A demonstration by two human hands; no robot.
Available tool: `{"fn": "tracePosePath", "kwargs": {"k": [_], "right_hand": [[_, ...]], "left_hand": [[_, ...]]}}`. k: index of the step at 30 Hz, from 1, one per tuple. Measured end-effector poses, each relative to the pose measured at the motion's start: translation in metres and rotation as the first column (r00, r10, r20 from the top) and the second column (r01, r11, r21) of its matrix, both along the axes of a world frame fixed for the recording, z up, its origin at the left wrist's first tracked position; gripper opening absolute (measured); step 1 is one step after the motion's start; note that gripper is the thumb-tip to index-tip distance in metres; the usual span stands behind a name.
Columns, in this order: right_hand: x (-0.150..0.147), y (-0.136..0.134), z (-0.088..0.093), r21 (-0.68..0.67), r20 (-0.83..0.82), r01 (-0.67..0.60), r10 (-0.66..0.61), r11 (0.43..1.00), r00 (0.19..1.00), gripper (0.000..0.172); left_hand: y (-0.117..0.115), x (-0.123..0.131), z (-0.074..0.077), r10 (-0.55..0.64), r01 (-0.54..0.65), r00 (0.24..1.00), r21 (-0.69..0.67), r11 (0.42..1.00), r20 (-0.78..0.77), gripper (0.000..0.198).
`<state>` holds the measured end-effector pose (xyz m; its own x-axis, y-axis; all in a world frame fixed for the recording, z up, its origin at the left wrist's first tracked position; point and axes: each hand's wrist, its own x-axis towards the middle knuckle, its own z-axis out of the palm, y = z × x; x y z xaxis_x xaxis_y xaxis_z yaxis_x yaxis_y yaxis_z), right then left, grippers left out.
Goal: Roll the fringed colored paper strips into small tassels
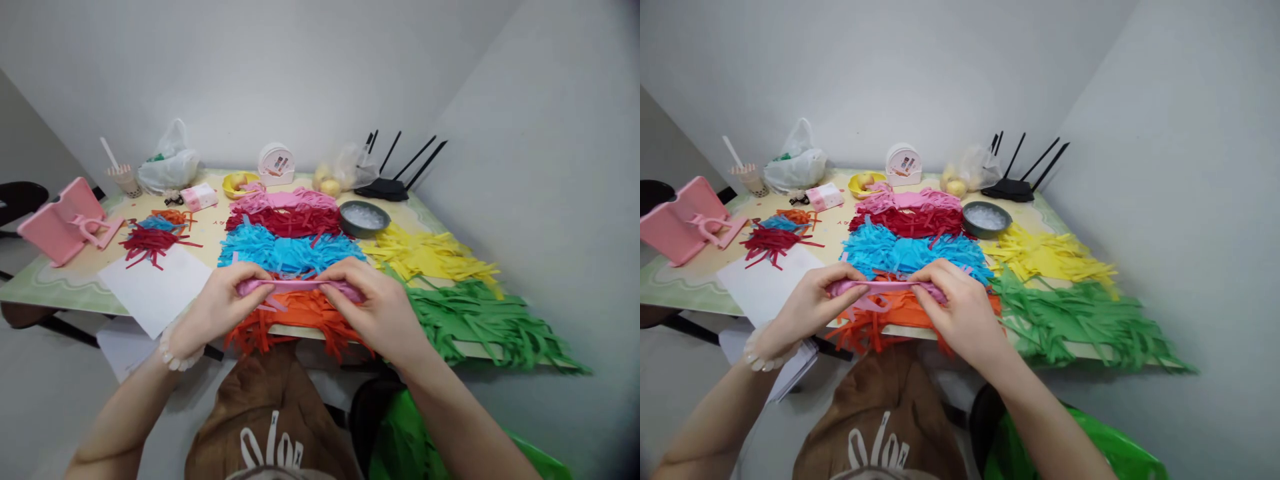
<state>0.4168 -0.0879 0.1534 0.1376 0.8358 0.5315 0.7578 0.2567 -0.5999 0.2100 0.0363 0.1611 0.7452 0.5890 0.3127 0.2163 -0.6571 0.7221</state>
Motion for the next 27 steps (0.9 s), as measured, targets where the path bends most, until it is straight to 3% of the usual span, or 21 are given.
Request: {"fn": "tracePosePath", "kwargs": {"k": [2,4,6,9,12,16,21,24,27], "right_hand": [[0.001,0.0,0.001,-0.045,-0.108,-0.006,0.001,0.999,0.994,0.007],[0.001,-0.001,0.0,-0.083,-0.271,-0.038,0.014,0.996,0.963,0.006],[0.0,-0.001,-0.002,-0.082,-0.431,-0.086,0.042,0.993,0.901,0.006],[-0.001,0.0,-0.009,-0.039,-0.59,-0.146,0.095,0.989,0.801,0.007],[-0.001,0.002,-0.013,0.034,-0.65,-0.208,0.179,0.978,0.738,0.014],[-0.001,0.004,-0.012,0.097,-0.591,-0.247,0.256,0.964,0.765,0.017],[-0.005,0.001,-0.007,0.037,-0.441,-0.127,0.13,0.991,0.888,0.008],[-0.008,0.0,-0.007,-0.002,-0.279,-0.014,0.013,1.0,0.96,0.017],[-0.009,0.0,-0.007,-0.032,-0.136,0.007,-0.012,0.999,0.991,0.018]], "left_hand": [[-0.001,0.0,0.001,-0.017,0.018,0.999,-0.038,0.999,0.031,0.015],[-0.002,-0.001,0.002,-0.062,0.074,0.995,-0.16,0.984,0.08,0.015],[-0.004,-0.001,0.003,-0.077,0.113,0.988,-0.292,0.95,0.131,0.015],[-0.004,-0.002,0.002,-0.023,0.089,0.982,-0.352,0.932,0.186,0.013],[-0.002,-0.005,-0.001,-0.02,0.119,0.973,-0.429,0.895,0.228,0.017],[0.0,-0.009,-0.003,-0.082,0.23,0.954,-0.526,0.819,0.289,0.017],[-0.005,-0.006,0.002,-0.038,0.136,0.969,-0.397,0.907,0.245,0.017],[-0.007,-0.004,0.001,-0.013,0.055,0.983,-0.227,0.972,0.184,0.011],[-0.008,-0.004,-0.003,-0.024,0.028,0.996,-0.042,0.999,0.085,0.014]]}}
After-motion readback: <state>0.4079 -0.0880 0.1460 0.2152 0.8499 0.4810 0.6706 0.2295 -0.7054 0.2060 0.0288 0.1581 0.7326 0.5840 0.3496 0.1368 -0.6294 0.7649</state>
